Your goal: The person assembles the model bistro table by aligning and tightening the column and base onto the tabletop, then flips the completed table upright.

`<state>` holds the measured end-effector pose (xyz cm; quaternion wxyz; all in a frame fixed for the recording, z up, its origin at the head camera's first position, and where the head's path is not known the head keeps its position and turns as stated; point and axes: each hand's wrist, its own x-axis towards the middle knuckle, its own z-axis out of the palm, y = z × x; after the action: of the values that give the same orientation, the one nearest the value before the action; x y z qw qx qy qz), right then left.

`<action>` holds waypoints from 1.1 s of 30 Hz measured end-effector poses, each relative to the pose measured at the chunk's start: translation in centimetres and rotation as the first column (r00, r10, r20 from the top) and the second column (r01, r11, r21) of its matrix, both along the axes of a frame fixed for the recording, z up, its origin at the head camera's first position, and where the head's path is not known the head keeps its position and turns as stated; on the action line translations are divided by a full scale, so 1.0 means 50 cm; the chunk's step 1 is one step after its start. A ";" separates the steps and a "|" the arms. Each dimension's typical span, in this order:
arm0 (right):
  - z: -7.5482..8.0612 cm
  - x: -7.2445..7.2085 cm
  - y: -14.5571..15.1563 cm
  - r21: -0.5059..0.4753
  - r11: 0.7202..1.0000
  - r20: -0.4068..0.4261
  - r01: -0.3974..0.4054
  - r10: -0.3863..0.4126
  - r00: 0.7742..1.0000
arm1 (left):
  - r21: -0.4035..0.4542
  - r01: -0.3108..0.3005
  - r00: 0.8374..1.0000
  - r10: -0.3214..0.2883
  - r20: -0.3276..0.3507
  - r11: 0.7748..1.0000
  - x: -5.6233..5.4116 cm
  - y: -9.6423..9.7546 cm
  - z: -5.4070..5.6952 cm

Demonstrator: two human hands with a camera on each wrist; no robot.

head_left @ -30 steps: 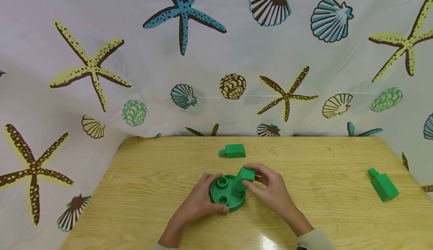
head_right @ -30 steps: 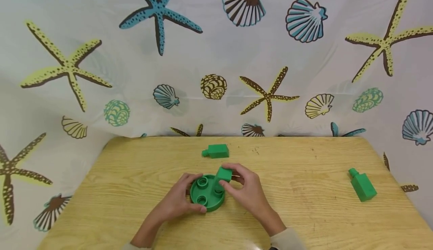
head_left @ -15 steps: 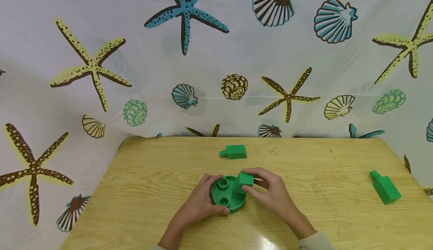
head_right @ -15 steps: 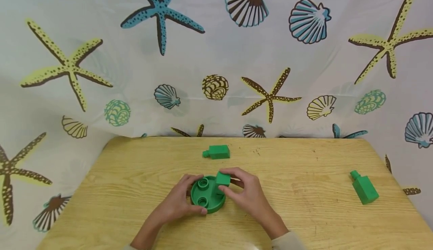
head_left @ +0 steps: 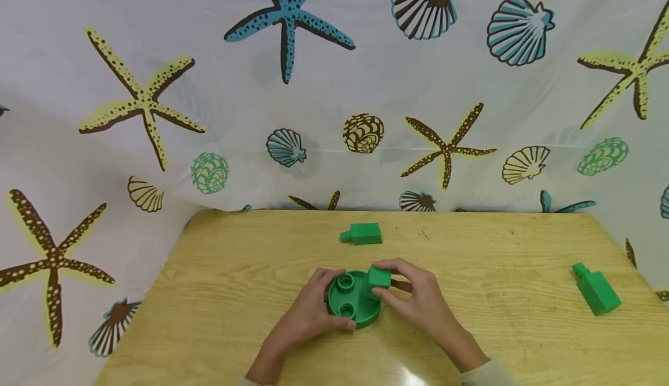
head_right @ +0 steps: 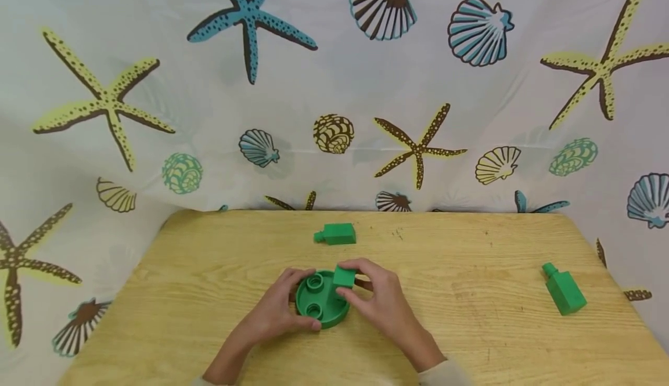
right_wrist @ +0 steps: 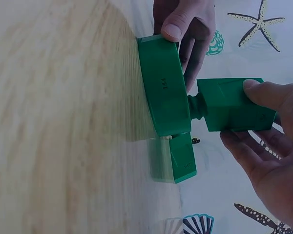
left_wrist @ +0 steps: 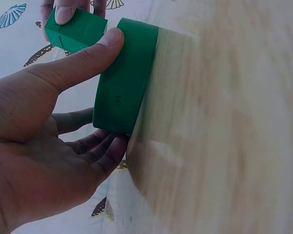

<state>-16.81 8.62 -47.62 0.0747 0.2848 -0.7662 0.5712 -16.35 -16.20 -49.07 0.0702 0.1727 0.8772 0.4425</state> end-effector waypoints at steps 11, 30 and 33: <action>0.018 -0.003 0.027 0.053 0.996 0.067 -0.067 0.064 0.996 | 0.026 0.000 1.000 0.000 0.005 1.000 -0.004 -0.001 0.000; 0.025 0.001 0.029 0.107 0.990 0.044 -0.088 0.084 0.995 | 0.025 0.001 1.000 -0.001 0.009 1.000 -0.001 -0.004 -0.004; 0.023 -0.001 0.035 0.110 0.988 0.063 -0.110 0.103 0.993 | 0.026 0.003 1.000 -0.003 0.010 1.000 -0.001 -0.004 -0.004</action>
<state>-16.87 10.39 -46.46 0.0060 0.3128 -0.7828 0.5380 -16.42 -16.38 -49.27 0.0733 0.1728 0.8708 0.4545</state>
